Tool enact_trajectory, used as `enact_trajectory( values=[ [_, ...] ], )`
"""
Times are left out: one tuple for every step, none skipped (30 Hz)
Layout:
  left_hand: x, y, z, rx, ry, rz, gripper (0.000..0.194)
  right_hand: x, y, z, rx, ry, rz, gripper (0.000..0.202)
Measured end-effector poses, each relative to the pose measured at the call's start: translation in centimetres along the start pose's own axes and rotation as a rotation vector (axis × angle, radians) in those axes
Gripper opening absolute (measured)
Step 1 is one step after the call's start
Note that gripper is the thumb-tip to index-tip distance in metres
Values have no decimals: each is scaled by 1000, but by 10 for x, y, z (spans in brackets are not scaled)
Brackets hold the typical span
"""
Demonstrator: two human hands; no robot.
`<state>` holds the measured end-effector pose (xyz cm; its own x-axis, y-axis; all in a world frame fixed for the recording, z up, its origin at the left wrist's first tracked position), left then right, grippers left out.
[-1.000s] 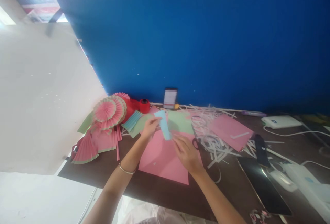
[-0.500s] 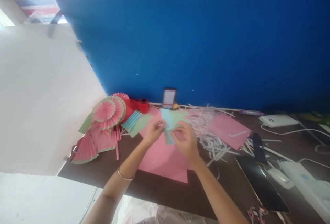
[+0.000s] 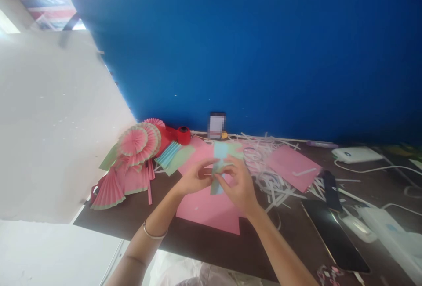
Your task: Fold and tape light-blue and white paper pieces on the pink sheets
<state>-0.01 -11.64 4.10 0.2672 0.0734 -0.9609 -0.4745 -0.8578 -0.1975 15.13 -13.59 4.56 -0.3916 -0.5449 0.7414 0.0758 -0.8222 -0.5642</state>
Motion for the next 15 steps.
enact_trajectory(
  values=[
    [-1, 1, -1, 19, -6, -8, 46, 2, 0, 0, 0, 1, 1, 49],
    [-2, 3, -2, 33, -8, -13, 47, 3, 1, 0, 3, 3, -1, 50],
    [-2, 4, -2, 41, -8, -14, 47, 5, 1, 0, 8, 6, -5, 50],
    [-3, 4, -3, 46, -6, -12, 48, 6, 1, 1, 12, 9, -11, 50],
    [-4, 5, -4, 47, -4, -11, 48, 8, 2, 1, 16, 14, -18, 50],
    [-5, 5, -4, 49, -3, -9, 48, 9, 2, 1, 17, 20, -26, 49],
    [-6, 6, -4, 54, -4, -5, 48, 10, 2, 1, 14, 25, -31, 49],
    [-7, 6, -4, 63, -9, -1, 48, 10, 2, 2, 8, 27, -35, 48],
    [-8, 6, -5, 72, -20, 1, 48, 11, 2, 2, 2, 24, -37, 47],
    [-9, 6, -5, 82, -34, 2, 48, 11, 2, 2, -4, 19, -37, 46],
    [-10, 6, -5, 88, -49, 0, 47, 11, 2, 2, -10, 9, -36, 45],
    [-10, 6, -5, 88, -64, -2, 47, 11, 2, 2, -16, -4, -34, 45],
    [-11, 6, -5, 84, -77, -1, 47, 11, 2, 2, -20, -20, -33, 44],
    [-10, 6, -6, 78, -84, 0, 47, 10, 2, 2, -22, -36, -30, 43],
    [-9, 6, -6, 68, -85, 1, 48, 10, 2, 2, -22, -49, -25, 43]
  ],
)
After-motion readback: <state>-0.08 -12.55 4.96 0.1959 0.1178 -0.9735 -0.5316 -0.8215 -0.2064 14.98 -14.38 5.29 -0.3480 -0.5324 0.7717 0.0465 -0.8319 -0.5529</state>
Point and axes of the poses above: each hand's wrist, its own y-axis away from the middle knuckle, its own z-axis out of the back of the hand, x = y × z, the point moved 2 cm from there along -y, towards the middle knuckle, and after that the axes turned 2 degrees about -z, right-handed, at the moved point
